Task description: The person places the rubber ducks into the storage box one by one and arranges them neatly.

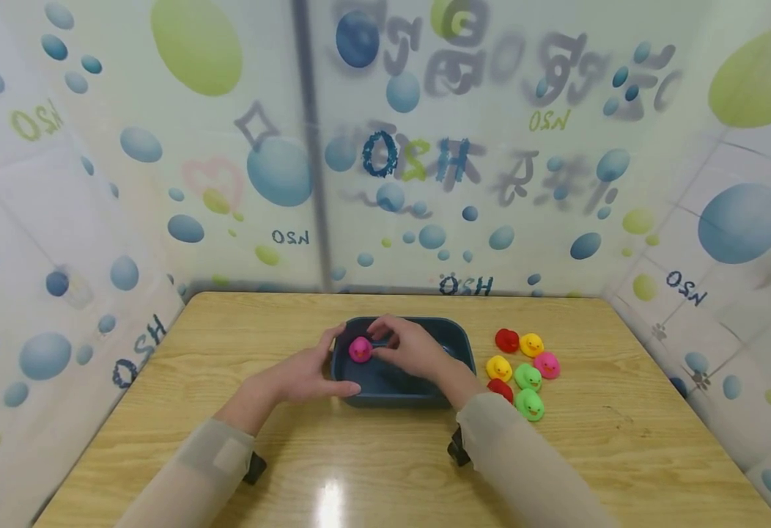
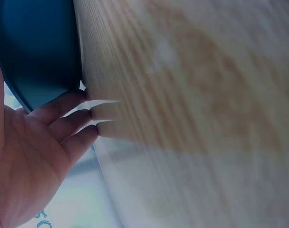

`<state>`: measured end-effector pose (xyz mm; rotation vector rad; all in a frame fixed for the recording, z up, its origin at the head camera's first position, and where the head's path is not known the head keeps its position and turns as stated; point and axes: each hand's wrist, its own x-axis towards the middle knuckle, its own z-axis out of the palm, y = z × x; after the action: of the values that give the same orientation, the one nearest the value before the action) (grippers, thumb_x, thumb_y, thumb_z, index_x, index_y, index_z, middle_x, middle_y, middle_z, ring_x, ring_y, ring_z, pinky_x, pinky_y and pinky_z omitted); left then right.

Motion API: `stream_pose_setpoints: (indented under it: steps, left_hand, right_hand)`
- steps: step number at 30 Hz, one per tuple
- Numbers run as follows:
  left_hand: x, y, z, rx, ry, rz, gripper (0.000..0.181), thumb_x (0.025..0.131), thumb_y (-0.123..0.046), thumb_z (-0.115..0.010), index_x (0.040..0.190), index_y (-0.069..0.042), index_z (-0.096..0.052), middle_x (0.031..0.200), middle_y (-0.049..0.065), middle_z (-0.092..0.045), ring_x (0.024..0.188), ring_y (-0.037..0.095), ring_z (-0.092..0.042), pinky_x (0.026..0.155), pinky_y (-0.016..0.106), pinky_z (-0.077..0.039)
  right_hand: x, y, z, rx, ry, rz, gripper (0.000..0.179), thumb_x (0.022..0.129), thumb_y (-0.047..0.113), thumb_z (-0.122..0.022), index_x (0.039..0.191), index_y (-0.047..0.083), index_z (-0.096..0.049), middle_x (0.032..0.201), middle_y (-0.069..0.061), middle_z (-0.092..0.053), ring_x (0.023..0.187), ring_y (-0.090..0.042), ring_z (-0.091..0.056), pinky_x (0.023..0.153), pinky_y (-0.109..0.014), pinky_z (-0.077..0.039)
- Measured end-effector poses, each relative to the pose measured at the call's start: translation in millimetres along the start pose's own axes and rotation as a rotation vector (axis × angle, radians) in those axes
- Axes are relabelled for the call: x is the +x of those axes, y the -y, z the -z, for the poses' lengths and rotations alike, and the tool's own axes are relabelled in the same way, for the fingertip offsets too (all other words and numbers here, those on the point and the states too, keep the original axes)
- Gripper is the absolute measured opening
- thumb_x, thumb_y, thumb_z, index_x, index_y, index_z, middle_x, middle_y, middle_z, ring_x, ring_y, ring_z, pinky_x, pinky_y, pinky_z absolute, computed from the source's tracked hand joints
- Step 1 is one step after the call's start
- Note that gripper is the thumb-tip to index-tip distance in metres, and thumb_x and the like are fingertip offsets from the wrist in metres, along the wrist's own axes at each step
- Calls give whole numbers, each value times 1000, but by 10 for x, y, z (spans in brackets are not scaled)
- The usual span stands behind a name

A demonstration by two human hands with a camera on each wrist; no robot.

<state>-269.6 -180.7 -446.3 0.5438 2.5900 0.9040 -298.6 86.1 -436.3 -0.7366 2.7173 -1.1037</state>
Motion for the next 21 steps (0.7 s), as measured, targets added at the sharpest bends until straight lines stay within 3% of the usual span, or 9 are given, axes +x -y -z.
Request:
stream_pose_setpoints:
  steps: [6, 11, 16, 21]
  left_hand:
    - [-8, 1, -1, 8, -8, 1, 124, 90, -71, -80, 177, -25, -5, 164, 24, -53, 148, 42, -56, 124, 63, -43]
    - [-3, 1, -14, 16, -16, 6, 124, 89, -71, -81, 177, -26, -5, 162, 24, -55, 147, 42, -57, 124, 62, -44]
    - [-8, 17, -26, 11, -21, 6, 126, 87, -72, -82, 177, -26, -6, 160, 25, -56, 146, 41, -57, 123, 62, -45]
    - [-13, 27, -30, 10, -23, -3, 125, 88, -71, -82, 177, -27, -5, 160, 25, -56, 146, 41, -57, 123, 62, -45]
  right_hand:
    - [-266, 1, 235, 56, -43, 44, 41, 105, 24, -78, 142, 13, -66, 130, -8, -76, 106, -18, -70, 97, -42, -61]
    - [-523, -75, 442, 65, -88, 72, 37, 104, 22, -78, 138, 13, -67, 127, -12, -77, 102, -16, -70, 93, -34, -60]
    - [-788, -196, 627, 62, -125, 78, 36, 103, 19, -79, 136, 13, -67, 124, -13, -77, 99, -16, -69, 86, -26, -60]
    - [-1079, -354, 825, 39, -167, 52, 33, 103, 17, -79, 133, 11, -68, 120, -11, -77, 98, -15, -69, 86, -25, -59]
